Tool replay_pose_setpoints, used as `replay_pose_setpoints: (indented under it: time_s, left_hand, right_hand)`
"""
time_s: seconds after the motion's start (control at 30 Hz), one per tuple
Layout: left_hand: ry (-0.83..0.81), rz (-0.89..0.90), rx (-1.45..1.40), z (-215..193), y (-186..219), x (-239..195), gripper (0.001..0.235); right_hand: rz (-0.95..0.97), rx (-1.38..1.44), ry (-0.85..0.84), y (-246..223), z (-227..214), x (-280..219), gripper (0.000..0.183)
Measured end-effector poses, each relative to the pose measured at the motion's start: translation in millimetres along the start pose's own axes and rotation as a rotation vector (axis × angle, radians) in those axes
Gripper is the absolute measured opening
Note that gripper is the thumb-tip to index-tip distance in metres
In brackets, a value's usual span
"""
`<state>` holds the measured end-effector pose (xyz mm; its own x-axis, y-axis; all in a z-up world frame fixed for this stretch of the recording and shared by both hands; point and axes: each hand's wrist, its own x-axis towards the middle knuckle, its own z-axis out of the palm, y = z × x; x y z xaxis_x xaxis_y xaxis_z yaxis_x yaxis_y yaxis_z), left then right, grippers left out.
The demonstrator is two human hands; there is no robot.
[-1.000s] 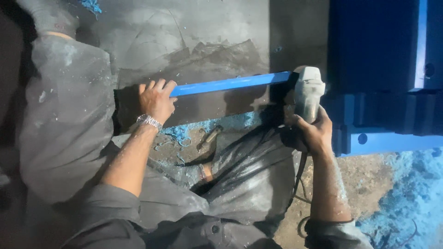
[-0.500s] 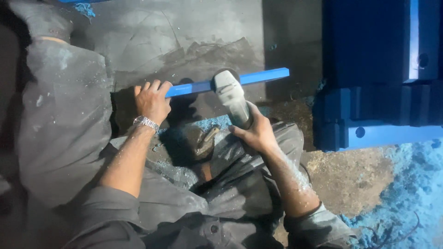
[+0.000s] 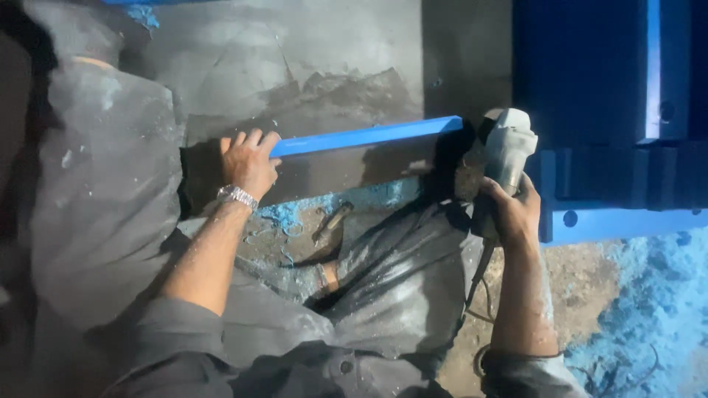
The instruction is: Trimming and grinding the edges of blue plastic components using an angle grinder and a hand tool.
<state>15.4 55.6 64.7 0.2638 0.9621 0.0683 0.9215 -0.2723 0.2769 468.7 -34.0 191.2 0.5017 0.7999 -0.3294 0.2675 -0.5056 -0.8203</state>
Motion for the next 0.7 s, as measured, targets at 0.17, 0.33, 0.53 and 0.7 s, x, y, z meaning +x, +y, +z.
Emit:
replay_pose_setpoints:
  time_s: [0.17,0.33,0.53,0.7]
  left_hand:
    - [0.031,-0.019,-0.015,12,-2,0,0.040]
    - [0.022,-0.041,-0.040,10,-1,-4,0.038]
    - [0.065,-0.031,-0.037,14,-1,-4,0.040]
    - [0.035,-0.040,-0.023,5,4,-3,0.035]
  right_hand:
    - [-0.029,0.077,-0.046,1,12,-16,0.051]
    - [-0.062,0.092,-0.093,-17,37,-31,0.058]
    - [0.035,0.150,-0.204,-30,75,-50,0.064]
    - [0.104,-0.084,-0.435,-62,115,-79,0.087]
